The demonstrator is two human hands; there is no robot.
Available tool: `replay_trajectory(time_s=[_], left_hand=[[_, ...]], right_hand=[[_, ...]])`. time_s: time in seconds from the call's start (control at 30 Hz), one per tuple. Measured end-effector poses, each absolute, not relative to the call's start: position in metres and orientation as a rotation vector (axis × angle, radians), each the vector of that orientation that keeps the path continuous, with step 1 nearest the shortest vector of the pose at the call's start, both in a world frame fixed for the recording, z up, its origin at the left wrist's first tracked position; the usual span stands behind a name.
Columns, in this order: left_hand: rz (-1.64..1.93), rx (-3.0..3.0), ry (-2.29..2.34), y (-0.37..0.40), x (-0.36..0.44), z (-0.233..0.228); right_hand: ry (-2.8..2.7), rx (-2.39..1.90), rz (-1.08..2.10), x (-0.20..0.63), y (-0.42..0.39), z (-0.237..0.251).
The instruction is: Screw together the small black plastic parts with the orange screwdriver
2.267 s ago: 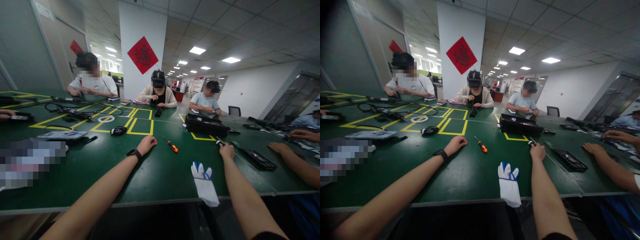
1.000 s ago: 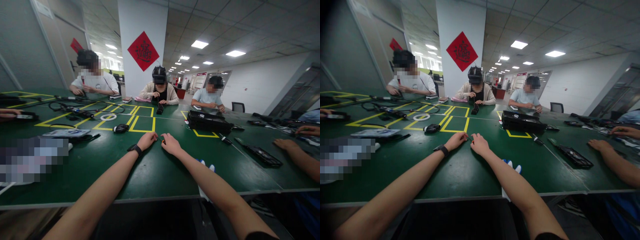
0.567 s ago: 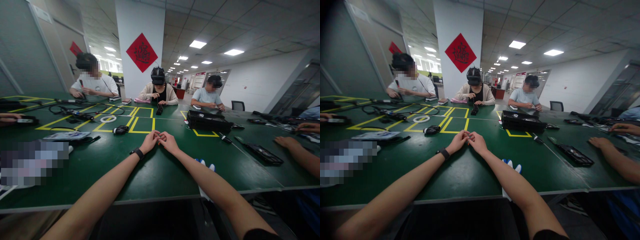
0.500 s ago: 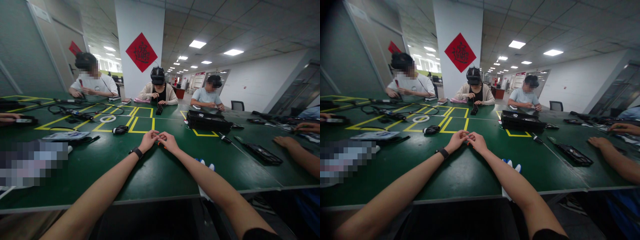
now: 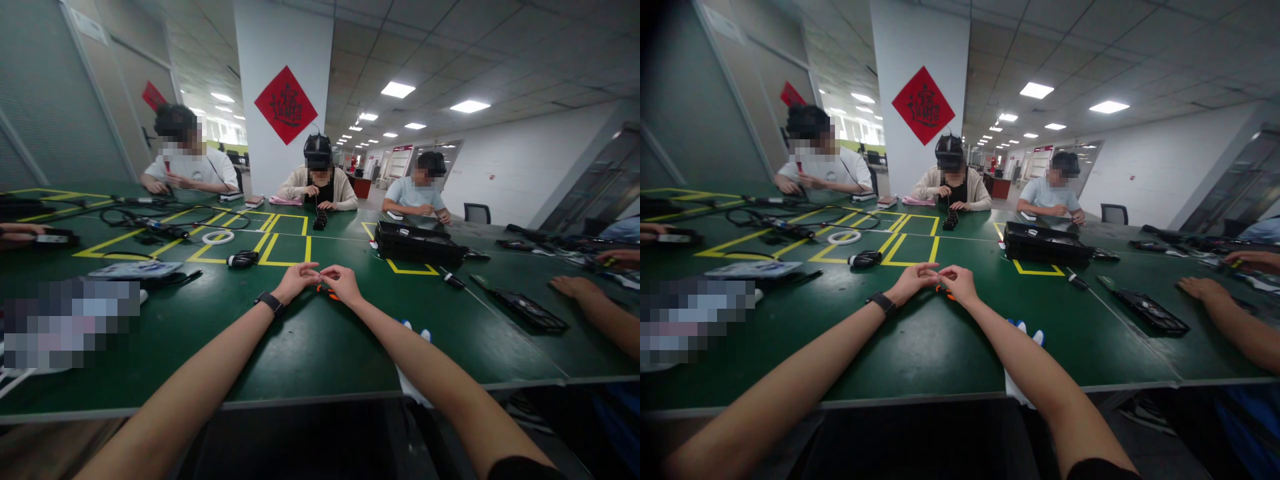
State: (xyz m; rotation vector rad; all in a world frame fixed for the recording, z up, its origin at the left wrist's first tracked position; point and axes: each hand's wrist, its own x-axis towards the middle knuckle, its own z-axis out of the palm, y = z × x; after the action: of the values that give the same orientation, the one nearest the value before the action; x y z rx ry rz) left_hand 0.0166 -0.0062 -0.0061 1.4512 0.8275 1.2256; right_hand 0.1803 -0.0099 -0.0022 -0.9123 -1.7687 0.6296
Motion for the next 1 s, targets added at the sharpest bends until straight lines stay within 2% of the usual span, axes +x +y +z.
replay_trajectory(time_s=[0.43, 0.6, 0.77, 0.9, 1.0], left_hand=[[1.197, 1.474, 0.814, -0.002, 0.019, -0.013], [1.192, 1.553, 0.854, 0.001, 0.019, -0.013], [1.202, 1.9, 0.916, -0.005, 0.024, -0.011], [1.096, 2.226, 0.954, -0.014, 0.03, -0.01], [1.028, 2.387, 1.014, -0.017, 0.03, -0.008]], right_hand=[[-1.969, -0.823, 0.403, 0.191, -0.009, 0.007], [-1.978, -0.837, 0.455, 0.19, -0.008, 0.004], [-1.922, -1.018, 0.639, 0.193, 0.006, 0.006], [-1.891, -1.212, 0.649, 0.234, 0.025, 0.021], [-1.791, -1.409, 0.512, 0.298, 0.025, 0.032]])
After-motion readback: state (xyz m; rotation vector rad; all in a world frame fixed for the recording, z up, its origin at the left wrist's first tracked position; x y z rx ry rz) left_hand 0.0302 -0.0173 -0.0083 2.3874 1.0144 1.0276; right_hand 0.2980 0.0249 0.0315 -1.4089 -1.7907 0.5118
